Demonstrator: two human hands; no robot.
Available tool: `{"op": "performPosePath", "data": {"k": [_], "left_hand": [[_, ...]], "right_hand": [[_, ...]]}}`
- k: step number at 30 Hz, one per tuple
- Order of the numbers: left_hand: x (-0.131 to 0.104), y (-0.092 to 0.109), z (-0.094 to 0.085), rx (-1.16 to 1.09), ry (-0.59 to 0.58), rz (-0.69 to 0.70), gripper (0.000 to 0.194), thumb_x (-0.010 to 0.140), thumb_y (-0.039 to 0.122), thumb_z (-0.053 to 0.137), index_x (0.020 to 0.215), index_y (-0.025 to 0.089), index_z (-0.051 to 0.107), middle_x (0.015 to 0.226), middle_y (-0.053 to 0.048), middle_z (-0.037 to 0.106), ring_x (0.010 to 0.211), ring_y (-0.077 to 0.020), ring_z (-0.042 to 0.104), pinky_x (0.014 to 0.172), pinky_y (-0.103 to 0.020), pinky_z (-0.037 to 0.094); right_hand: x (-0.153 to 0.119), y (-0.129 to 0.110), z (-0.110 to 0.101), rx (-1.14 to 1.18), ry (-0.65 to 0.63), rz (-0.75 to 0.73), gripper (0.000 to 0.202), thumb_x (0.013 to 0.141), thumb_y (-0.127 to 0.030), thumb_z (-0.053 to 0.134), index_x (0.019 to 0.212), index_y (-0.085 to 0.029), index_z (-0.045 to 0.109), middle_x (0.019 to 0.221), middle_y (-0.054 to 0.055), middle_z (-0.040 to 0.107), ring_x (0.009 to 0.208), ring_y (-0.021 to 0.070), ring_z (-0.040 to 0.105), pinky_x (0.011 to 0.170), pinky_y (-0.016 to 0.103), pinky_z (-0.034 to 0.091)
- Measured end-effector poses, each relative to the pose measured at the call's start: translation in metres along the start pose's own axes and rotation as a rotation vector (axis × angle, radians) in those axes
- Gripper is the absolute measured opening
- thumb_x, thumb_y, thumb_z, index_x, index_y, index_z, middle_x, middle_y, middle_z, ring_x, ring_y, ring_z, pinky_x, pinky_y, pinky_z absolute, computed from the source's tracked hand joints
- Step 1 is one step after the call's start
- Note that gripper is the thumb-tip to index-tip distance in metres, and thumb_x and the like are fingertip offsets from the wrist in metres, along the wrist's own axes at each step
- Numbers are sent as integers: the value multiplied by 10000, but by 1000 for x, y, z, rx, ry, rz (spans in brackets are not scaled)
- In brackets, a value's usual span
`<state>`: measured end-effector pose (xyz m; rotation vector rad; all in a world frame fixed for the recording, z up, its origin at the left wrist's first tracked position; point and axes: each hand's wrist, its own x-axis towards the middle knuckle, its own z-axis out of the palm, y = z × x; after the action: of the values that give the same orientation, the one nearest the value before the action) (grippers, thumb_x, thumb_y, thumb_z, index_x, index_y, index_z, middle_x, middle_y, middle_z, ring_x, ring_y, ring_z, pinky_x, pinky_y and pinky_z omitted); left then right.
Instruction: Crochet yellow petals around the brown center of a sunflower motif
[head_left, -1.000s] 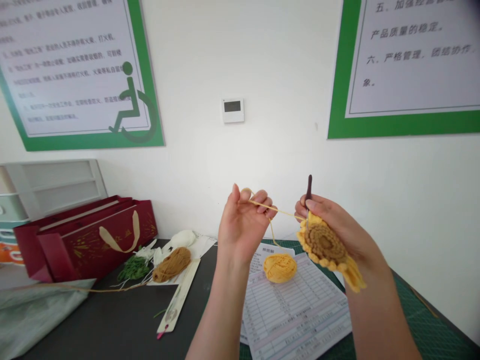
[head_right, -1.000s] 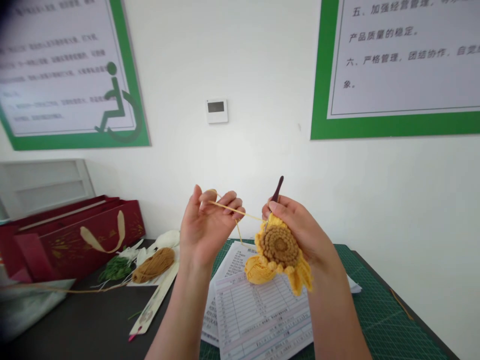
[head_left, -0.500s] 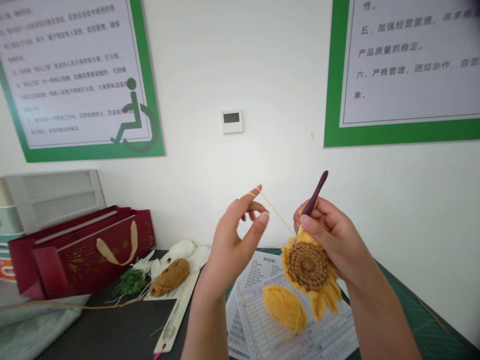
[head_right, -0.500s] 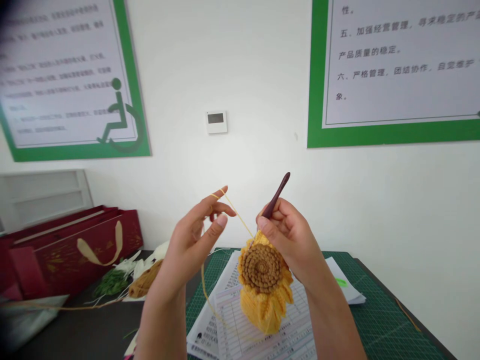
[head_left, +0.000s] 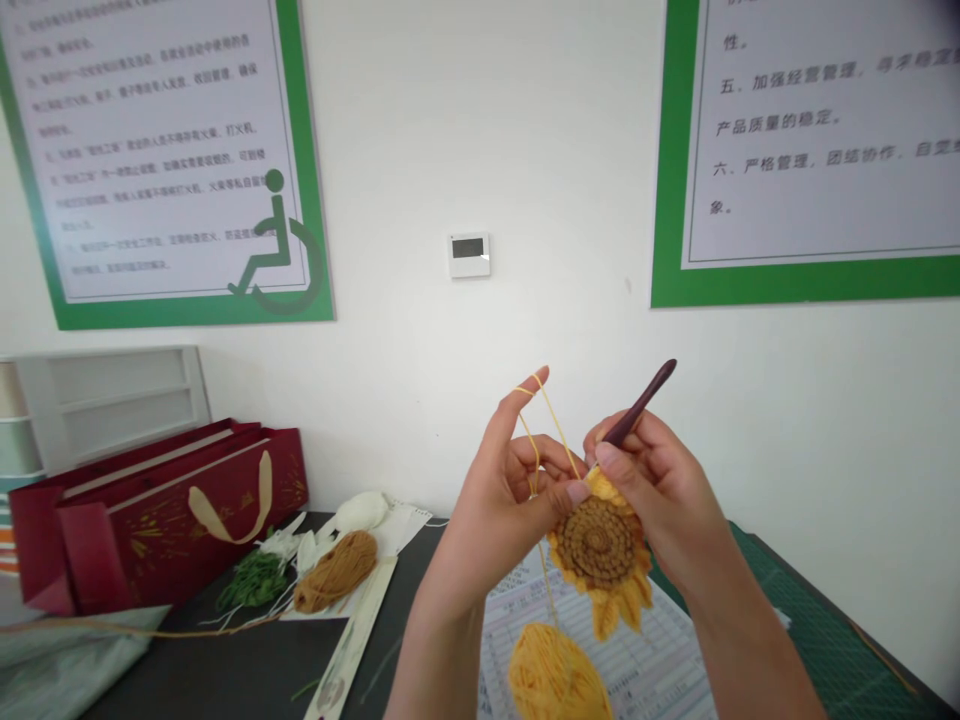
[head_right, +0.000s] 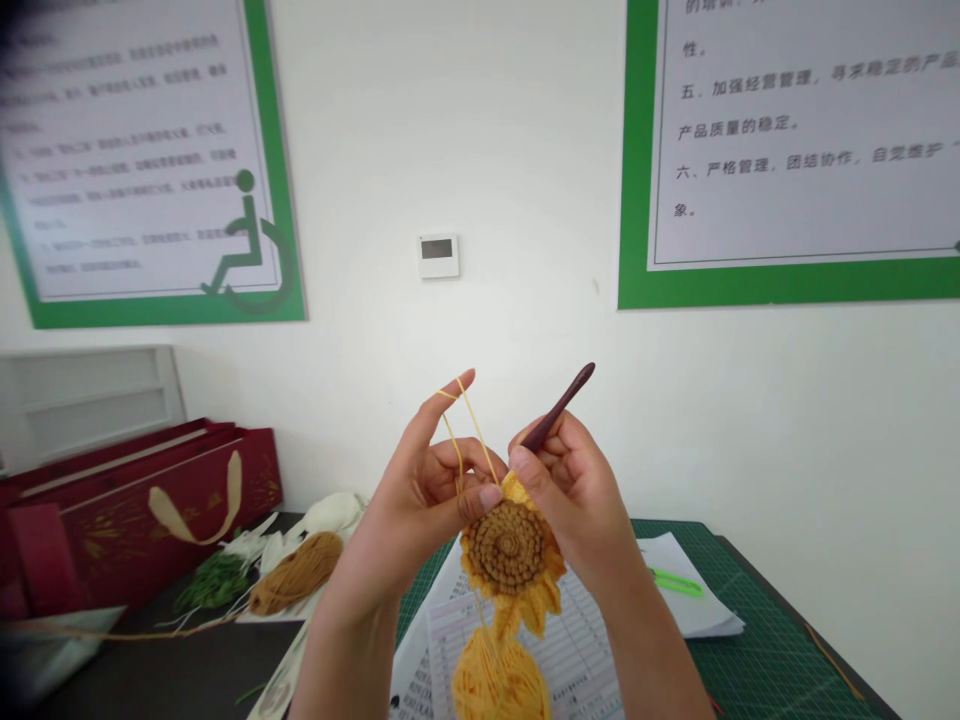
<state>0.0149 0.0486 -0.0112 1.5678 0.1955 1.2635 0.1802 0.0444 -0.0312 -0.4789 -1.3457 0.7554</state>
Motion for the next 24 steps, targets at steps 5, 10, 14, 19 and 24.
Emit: {"op": "performPosePath", "data": {"k": [5,10,14,19,24], "left_hand": [[1,1,-6,-92,-66,26,918,859,21,782,1580,366,330,898,-18,737,830,-131,639,766,-277,464],[0,2,-5,-142,-129,22,986,863,3,772,1588,441,267,949,-17,733,795,-121,649,739,-278,468],[1,2,-3,-145,-117,30,1026,845,4,789,1593,427,228,911,-5,725,765,-120,636,700,-269,458],[0,2,3,-116,-42,33,1057,818,40,827,1598,386,203,882,1,715,782,-130,630,710,-269,459],[0,0,6,-84,42,44,1064,819,83,833,1603,404,190,869,4,707,720,-129,607,656,-263,444]], "right_hand": [[-1,1,0,28,0,-2,165,955,-399,680,950,-251,606,853,-37,596,656,72,538,571,162,452],[-2,-1,2,82,12,-21,143,963,-389,662,944,-261,601,857,-29,583,671,92,512,582,188,445],[-4,-3,2,154,-15,-7,120,968,-374,649,955,-266,596,869,-16,592,690,112,517,599,216,456],[-3,-3,4,177,-9,-31,118,958,-364,660,952,-271,587,858,-16,600,688,123,536,599,235,454],[0,-5,-4,23,42,-189,97,949,-321,682,944,-273,598,917,2,609,795,147,568,668,256,459]]}}
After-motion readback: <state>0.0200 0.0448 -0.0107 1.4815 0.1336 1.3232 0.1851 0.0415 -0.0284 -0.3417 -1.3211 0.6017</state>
